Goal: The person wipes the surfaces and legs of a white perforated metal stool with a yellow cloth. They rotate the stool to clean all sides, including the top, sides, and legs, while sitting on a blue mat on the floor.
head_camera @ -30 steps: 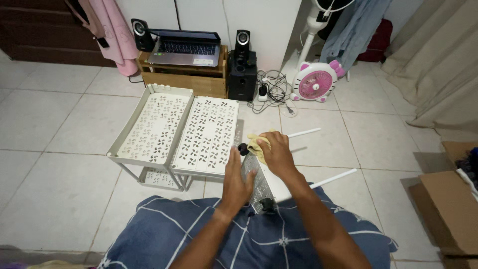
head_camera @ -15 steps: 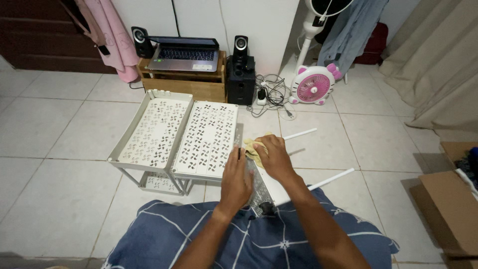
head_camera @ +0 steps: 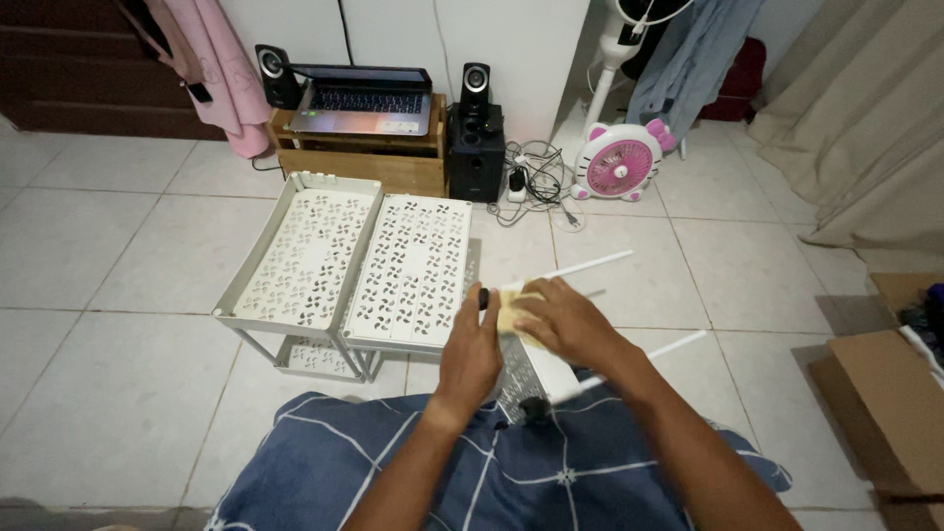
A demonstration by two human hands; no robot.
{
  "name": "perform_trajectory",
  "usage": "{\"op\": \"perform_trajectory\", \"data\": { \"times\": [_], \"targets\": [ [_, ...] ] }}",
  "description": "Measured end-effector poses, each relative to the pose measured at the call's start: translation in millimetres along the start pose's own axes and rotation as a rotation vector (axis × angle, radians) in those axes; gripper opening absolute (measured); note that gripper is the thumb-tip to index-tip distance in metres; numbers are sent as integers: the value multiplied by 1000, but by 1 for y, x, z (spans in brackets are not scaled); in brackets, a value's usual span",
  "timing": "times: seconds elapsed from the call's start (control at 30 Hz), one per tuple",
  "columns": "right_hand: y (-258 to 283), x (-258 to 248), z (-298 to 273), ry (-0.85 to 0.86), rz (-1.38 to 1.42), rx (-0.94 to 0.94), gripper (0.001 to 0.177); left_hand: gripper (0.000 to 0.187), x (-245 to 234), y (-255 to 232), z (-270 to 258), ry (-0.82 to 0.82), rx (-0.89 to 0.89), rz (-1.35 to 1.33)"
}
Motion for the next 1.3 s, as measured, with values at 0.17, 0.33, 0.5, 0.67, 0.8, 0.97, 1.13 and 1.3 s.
{"op": "perform_trajectory", "data": {
  "times": [0.17,0.33,0.5,0.67,0.8,0.97,1.13,1.3],
  "targets": [
    [17,-8,-23,220,-5,16,30,53,2,3,5,23,6,-1],
    [34,-18,-47,377,-9,60,28,48,2,0,3,38,-15,-30],
    [30,-32,-64,492,128,156,29,44,-1,2,1,20,-14,-70],
    [1,-39,-25,21,53,218,30,46,4,8,-1,10,-18,-50],
    [1,-7,15,-213,93,157,28,43,4,8,0,-2,-7,-59],
    [8,13,7,-129,46,245,26,48,0,7,-1,-15,5,5],
    [18,-3,-30,23,8,117,24,52,3,7,5,58,-26,1],
    [21,-21,-70,240,124,266,27,48,-1,2,7,43,-23,-14]
  ]
}}
Point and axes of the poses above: each hand's wrist, its own z-axis towards the middle knuckle, its own x-axis out of the palm, y = z × x, the point moved 5 cm from there along z, towards the middle knuckle, and after that the axes turned 1 degree about y, right-handed, at the moved point
